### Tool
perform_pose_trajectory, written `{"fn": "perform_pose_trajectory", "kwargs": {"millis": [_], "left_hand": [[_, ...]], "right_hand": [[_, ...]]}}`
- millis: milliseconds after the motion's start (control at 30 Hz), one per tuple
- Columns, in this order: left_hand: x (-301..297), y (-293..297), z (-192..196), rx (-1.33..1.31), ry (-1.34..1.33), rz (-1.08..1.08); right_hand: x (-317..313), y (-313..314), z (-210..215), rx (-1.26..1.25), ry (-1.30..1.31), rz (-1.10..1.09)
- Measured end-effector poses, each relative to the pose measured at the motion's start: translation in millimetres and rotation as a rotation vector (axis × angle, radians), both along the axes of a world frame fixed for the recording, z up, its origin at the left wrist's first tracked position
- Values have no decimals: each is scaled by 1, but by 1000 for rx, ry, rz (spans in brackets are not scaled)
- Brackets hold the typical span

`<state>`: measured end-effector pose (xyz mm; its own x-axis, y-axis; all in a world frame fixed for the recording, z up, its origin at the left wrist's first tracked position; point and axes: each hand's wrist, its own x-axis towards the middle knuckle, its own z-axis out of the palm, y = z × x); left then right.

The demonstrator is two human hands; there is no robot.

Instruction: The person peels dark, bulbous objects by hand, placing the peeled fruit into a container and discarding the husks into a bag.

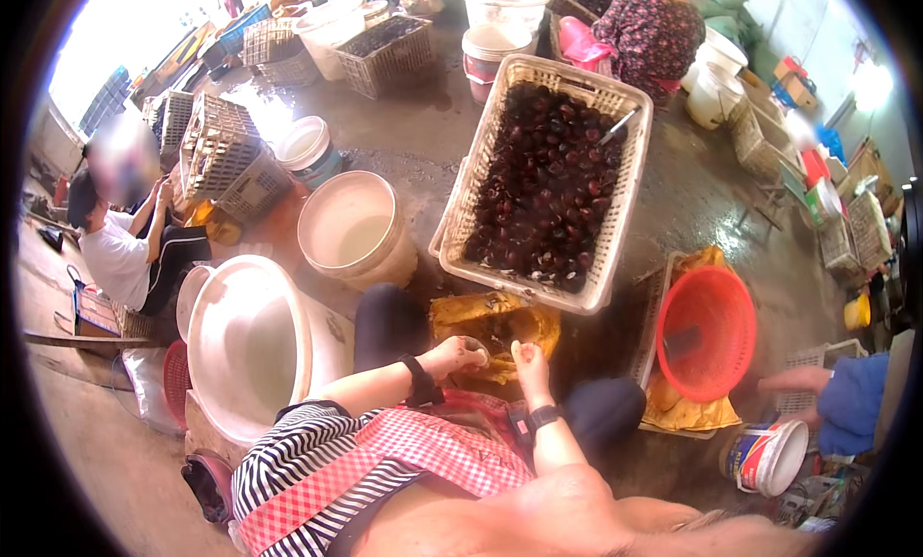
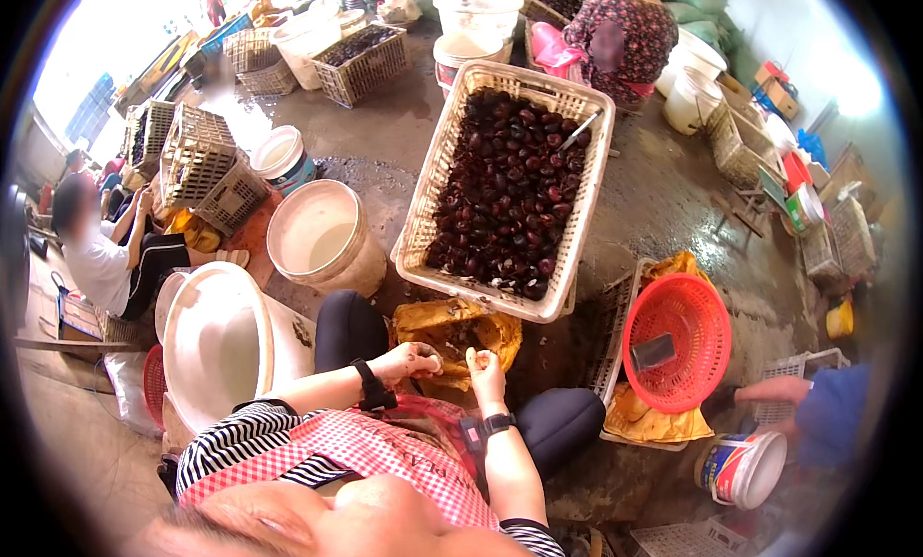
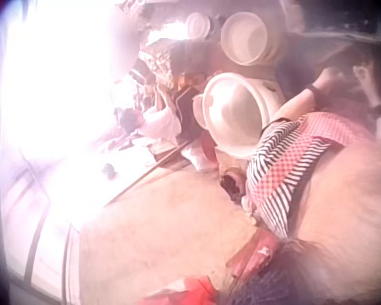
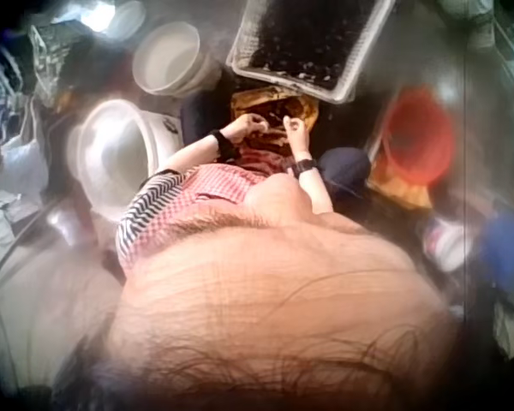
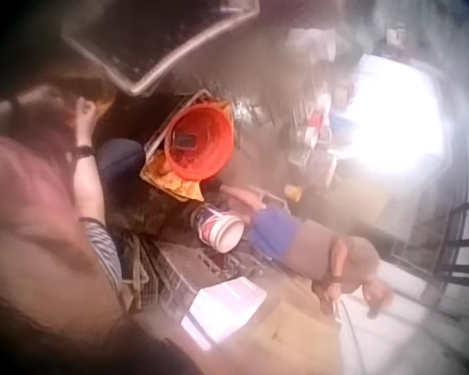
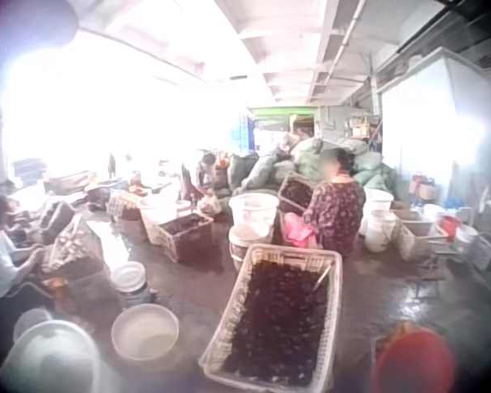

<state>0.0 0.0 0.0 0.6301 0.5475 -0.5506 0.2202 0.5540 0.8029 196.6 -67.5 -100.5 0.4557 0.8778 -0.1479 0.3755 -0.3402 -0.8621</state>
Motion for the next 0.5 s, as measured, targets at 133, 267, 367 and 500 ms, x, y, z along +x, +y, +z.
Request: {"fn": "perform_pose_trajectory", "kwargs": {"millis": [133,267,367,500], "left_hand": [[-33,-48,-1,-52,116,36],[-6,-31,30,103,43,-2],[-23,-37,5,256,96,-27],[-15,-42,41,-18,80,61]], "right_hand": [[-59,-48,42,205,258,169],[-10,-39,-9,-48,133,-100],[-51,-32,33,318,481,106],[-33,-36,15,-174,212,-64]]}}
